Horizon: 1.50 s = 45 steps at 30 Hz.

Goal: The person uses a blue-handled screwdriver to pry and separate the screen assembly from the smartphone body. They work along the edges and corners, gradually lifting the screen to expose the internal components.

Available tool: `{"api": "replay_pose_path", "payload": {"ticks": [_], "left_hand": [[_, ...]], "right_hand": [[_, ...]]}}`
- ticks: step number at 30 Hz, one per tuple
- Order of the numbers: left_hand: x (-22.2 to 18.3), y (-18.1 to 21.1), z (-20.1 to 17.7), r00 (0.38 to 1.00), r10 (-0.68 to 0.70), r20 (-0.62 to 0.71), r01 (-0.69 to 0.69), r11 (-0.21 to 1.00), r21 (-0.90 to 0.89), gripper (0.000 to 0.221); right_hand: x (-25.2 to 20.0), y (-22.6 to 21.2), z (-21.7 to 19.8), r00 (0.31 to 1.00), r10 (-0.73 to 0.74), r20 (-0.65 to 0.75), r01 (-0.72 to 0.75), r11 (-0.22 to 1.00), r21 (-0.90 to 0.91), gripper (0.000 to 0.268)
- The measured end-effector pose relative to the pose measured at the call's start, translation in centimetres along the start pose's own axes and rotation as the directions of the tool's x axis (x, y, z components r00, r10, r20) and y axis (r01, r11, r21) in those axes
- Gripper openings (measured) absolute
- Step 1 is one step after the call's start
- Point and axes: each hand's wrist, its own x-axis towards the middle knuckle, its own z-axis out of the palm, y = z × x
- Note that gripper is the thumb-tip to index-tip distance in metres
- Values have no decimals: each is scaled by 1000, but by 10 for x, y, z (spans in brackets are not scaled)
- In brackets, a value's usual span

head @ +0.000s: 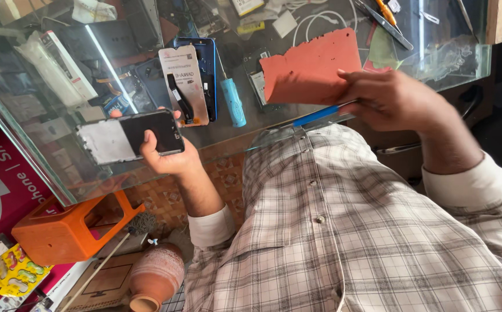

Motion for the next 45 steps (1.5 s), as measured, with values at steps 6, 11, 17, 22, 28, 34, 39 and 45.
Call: {"api": "replay_pose_path", "payload": {"ticks": [6,11,17,22,28,34,39,45], "left_hand": [[-8,-3,24,992,-105,77,103,994,26,75],[-12,3,38,984,-90,155,88,996,18,81],[-12,8,49,984,-50,171,57,998,-34,81],[-13,17,54,982,9,187,3,998,-65,79],[-21,17,63,985,-66,161,79,994,-77,79],[-35,-23,60,952,-108,288,56,982,182,71],[-38,-84,78,873,-105,476,-165,856,490,59],[-46,-113,105,763,147,630,-553,653,518,39]], "right_hand": [[-96,33,-37,919,383,96,-382,924,-36,12],[-206,107,-3,482,871,-99,-837,424,-346,10],[-223,110,13,403,794,-456,-866,492,91,9],[-118,45,-16,624,547,-559,-316,830,459,10],[18,16,17,740,440,-509,-185,860,475,13],[-4,30,56,698,311,-645,-301,945,129,13],[-16,24,73,691,399,-603,-237,913,333,13],[1,3,71,799,147,-583,-286,946,-153,19]]}}
